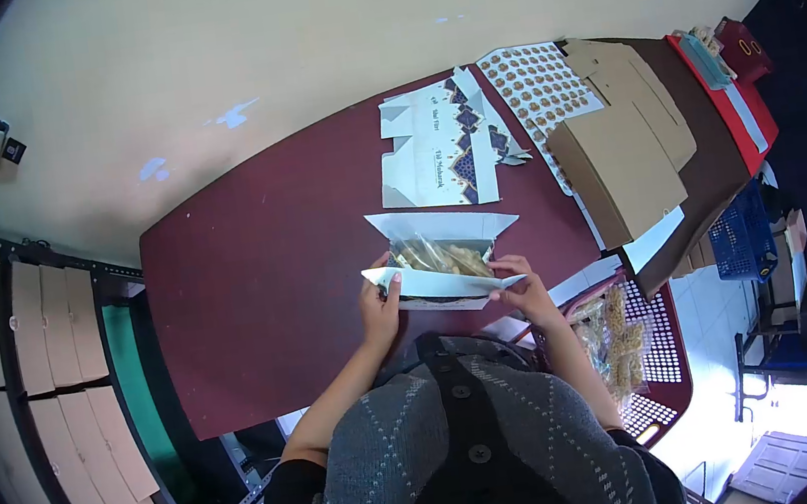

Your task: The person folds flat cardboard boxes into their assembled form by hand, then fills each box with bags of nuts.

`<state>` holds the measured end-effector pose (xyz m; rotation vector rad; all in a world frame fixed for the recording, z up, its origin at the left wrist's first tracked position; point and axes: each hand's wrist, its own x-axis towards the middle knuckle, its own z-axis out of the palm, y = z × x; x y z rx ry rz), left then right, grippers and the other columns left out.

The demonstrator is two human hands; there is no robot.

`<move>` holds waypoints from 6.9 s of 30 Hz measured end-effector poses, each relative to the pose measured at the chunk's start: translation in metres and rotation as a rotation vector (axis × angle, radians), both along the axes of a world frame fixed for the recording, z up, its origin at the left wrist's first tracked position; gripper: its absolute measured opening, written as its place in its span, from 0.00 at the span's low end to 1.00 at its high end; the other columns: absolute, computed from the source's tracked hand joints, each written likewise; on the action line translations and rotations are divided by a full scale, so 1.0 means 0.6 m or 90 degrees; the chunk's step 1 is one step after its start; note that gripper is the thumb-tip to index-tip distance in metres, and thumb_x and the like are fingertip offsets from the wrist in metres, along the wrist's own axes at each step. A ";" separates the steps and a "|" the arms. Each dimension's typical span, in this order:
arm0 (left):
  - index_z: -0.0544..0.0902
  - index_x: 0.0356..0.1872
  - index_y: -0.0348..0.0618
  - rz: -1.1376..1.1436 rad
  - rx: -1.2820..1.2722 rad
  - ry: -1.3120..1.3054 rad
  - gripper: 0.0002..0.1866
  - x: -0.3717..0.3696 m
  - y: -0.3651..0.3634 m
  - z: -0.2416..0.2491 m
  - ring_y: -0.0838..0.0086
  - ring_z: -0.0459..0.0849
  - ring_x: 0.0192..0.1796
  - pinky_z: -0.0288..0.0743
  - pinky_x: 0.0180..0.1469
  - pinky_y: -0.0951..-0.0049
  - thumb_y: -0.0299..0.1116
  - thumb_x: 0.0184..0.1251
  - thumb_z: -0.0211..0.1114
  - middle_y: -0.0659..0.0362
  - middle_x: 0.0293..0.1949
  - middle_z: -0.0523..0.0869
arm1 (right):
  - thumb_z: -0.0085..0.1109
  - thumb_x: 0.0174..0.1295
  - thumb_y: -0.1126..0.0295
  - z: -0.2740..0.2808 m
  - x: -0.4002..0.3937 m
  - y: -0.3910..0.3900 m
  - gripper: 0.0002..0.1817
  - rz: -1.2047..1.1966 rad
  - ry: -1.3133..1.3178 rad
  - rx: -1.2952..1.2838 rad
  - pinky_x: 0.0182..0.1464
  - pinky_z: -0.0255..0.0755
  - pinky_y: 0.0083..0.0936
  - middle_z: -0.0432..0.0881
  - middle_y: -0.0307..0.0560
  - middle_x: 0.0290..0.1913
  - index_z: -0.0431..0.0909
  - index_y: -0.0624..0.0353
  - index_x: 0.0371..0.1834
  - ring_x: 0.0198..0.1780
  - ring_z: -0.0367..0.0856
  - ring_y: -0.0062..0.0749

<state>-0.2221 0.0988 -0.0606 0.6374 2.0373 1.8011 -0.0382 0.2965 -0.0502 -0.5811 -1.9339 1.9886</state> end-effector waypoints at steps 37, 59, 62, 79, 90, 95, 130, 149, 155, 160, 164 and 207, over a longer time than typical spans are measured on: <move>0.54 0.59 0.49 0.080 -0.006 -0.188 0.30 0.018 -0.013 -0.042 0.72 0.68 0.53 0.65 0.55 0.70 0.32 0.65 0.65 0.55 0.51 0.67 | 0.61 0.64 0.64 -0.073 -0.023 -0.083 0.15 -0.374 -0.003 -0.499 0.50 0.66 0.25 0.74 0.39 0.39 0.67 0.58 0.46 0.46 0.72 0.24; 0.85 0.34 0.37 0.206 -0.135 -0.047 0.16 0.021 -0.026 -0.037 0.73 0.76 0.42 0.69 0.46 0.74 0.43 0.63 0.65 0.57 0.33 0.81 | 0.59 0.64 0.58 0.005 -0.008 -0.083 0.21 -0.308 -0.279 0.106 0.34 0.69 0.27 0.82 0.49 0.26 0.80 0.72 0.36 0.29 0.76 0.24; 0.85 0.35 0.36 0.160 -0.228 0.102 0.16 0.022 -0.027 -0.015 0.70 0.80 0.42 0.71 0.46 0.71 0.42 0.66 0.62 0.53 0.35 0.85 | 0.56 0.66 0.58 0.011 -0.005 -0.087 0.22 -0.230 -0.327 0.133 0.37 0.69 0.30 0.80 0.54 0.28 0.78 0.74 0.36 0.31 0.76 0.33; 0.81 0.47 0.31 0.269 -0.117 -0.032 0.23 0.093 0.028 -0.038 0.76 0.78 0.41 0.71 0.47 0.74 0.45 0.72 0.55 0.56 0.38 0.85 | 0.50 0.69 0.60 -0.062 -0.038 0.028 0.19 -0.112 -0.101 0.178 0.51 0.67 0.29 0.78 0.56 0.41 0.79 0.69 0.39 0.45 0.76 0.41; 0.82 0.43 0.30 0.366 -0.141 -0.083 0.22 0.093 0.043 -0.031 0.66 0.79 0.50 0.69 0.53 0.70 0.44 0.70 0.57 0.47 0.45 0.82 | 0.52 0.67 0.54 -0.052 -0.065 0.115 0.25 0.187 -0.339 0.123 0.36 0.68 0.31 0.78 0.52 0.32 0.78 0.70 0.26 0.32 0.76 0.37; 0.80 0.48 0.30 0.337 -0.125 -0.093 0.21 0.090 0.042 -0.030 0.70 0.81 0.44 0.71 0.50 0.72 0.43 0.70 0.58 0.51 0.40 0.84 | 0.60 0.62 0.54 -0.062 -0.062 0.107 0.19 0.117 -0.286 -0.095 0.33 0.68 0.20 0.77 0.40 0.33 0.78 0.64 0.37 0.31 0.73 0.22; 0.72 0.63 0.44 0.217 -0.449 0.174 0.22 0.081 0.032 0.013 0.49 0.83 0.47 0.74 0.51 0.62 0.43 0.73 0.49 0.44 0.42 0.85 | 0.64 0.60 0.56 -0.048 -0.065 0.130 0.28 0.165 -0.333 -0.206 0.41 0.70 0.18 0.78 0.41 0.38 0.71 0.65 0.56 0.37 0.75 0.21; 0.68 0.57 0.35 0.374 -0.222 0.039 0.22 0.110 0.069 0.045 0.61 0.73 0.51 0.68 0.55 0.65 0.39 0.70 0.56 0.47 0.50 0.72 | 0.63 0.60 0.64 0.020 -0.218 0.205 0.21 0.262 -0.108 0.070 0.55 0.69 0.30 0.84 0.47 0.42 0.78 0.62 0.54 0.47 0.81 0.30; 0.63 0.62 0.36 0.328 -0.300 0.144 0.34 0.089 0.115 0.053 0.53 0.70 0.55 0.63 0.59 0.58 0.44 0.61 0.65 0.44 0.52 0.70 | 0.64 0.57 0.65 0.053 -0.225 0.195 0.16 0.460 -0.159 0.283 0.49 0.72 0.29 0.84 0.53 0.39 0.82 0.65 0.45 0.42 0.82 0.32; 0.65 0.62 0.46 0.353 -0.258 0.018 0.37 0.052 0.124 0.035 0.56 0.71 0.53 0.66 0.55 0.59 0.40 0.51 0.72 0.48 0.46 0.72 | 0.65 0.57 0.64 0.082 -0.207 0.202 0.17 0.593 -0.216 0.322 0.44 0.75 0.27 0.85 0.50 0.38 0.82 0.65 0.43 0.38 0.83 0.33; 0.66 0.61 0.50 0.355 -0.349 0.029 0.32 0.056 0.126 0.046 0.55 0.72 0.54 0.66 0.55 0.57 0.33 0.53 0.67 0.50 0.48 0.72 | 0.63 0.58 0.64 0.144 -0.214 0.168 0.18 0.557 -0.318 0.246 0.49 0.73 0.28 0.84 0.52 0.42 0.80 0.64 0.48 0.44 0.82 0.34; 0.70 0.63 0.44 0.265 -0.283 0.107 0.20 0.083 0.058 -0.012 0.45 0.63 0.68 0.52 0.69 0.52 0.39 0.74 0.47 0.42 0.66 0.63 | 0.53 0.65 0.61 0.045 -0.210 0.033 0.25 0.594 0.120 0.649 0.60 0.63 0.42 0.62 0.53 0.69 0.67 0.49 0.66 0.57 0.69 0.53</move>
